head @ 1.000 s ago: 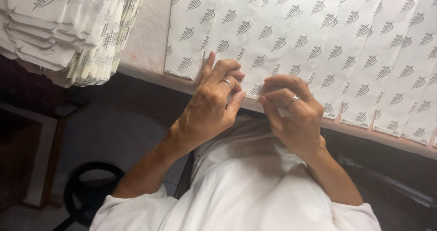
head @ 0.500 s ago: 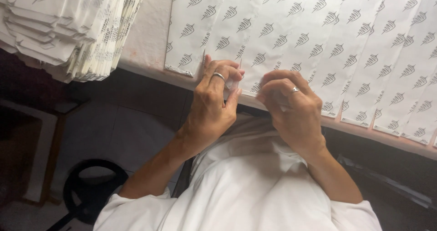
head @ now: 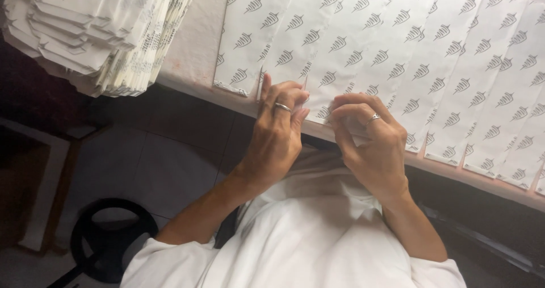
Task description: Aligning, folding, and applying glue to a batch of paper wrappers on a work table.
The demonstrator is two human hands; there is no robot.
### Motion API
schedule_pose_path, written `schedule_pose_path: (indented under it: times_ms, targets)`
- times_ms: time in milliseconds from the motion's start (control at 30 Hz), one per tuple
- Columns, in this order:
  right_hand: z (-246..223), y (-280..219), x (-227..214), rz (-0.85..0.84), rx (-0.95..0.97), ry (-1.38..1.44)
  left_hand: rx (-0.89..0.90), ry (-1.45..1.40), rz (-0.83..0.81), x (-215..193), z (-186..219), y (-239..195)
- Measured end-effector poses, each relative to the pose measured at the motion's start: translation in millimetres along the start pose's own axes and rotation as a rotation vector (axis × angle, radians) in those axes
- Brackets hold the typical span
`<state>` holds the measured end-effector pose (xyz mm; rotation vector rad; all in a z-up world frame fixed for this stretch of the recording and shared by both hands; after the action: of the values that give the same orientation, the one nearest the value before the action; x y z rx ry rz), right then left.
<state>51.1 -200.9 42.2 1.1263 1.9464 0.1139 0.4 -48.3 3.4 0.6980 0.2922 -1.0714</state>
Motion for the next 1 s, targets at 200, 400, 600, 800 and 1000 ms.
schedule_pose_path:
  times_ms: [200, 400, 600, 800, 1000]
  targets:
    - [1, 2, 11, 0.028, -0.047, -0.119, 0.052, 0.025, 0.041, 6, -3, -5]
    - [-10, 4, -2, -0.005, -0.028, -0.119, 0.131, -0.084, 0.031, -19, -13, -6]
    - [-17, 16, 21, 0.032, -0.206, -0.073, 0.189, 0.005, -0.083, -75, -41, 14]
    - [-15, 29, 47, 0.011, -0.359, -0.104, 0.236, 0.016, -0.181, -75, -57, 23]
    - [-11, 28, 48, 0.008, -0.333, -0.092, 0.244, -0.024, -0.225, -77, -60, 32]
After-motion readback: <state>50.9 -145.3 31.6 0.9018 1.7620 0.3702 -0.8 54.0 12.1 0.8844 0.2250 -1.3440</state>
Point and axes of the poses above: each hand's wrist, its own y-axis towards the middle knuckle, its own x-axis out of the palm, z = x × y, the point moved 2 cm from there along y, towards the middle knuckle, and after that the axes turned 10 degrees about -x, right-handed, at the moved point
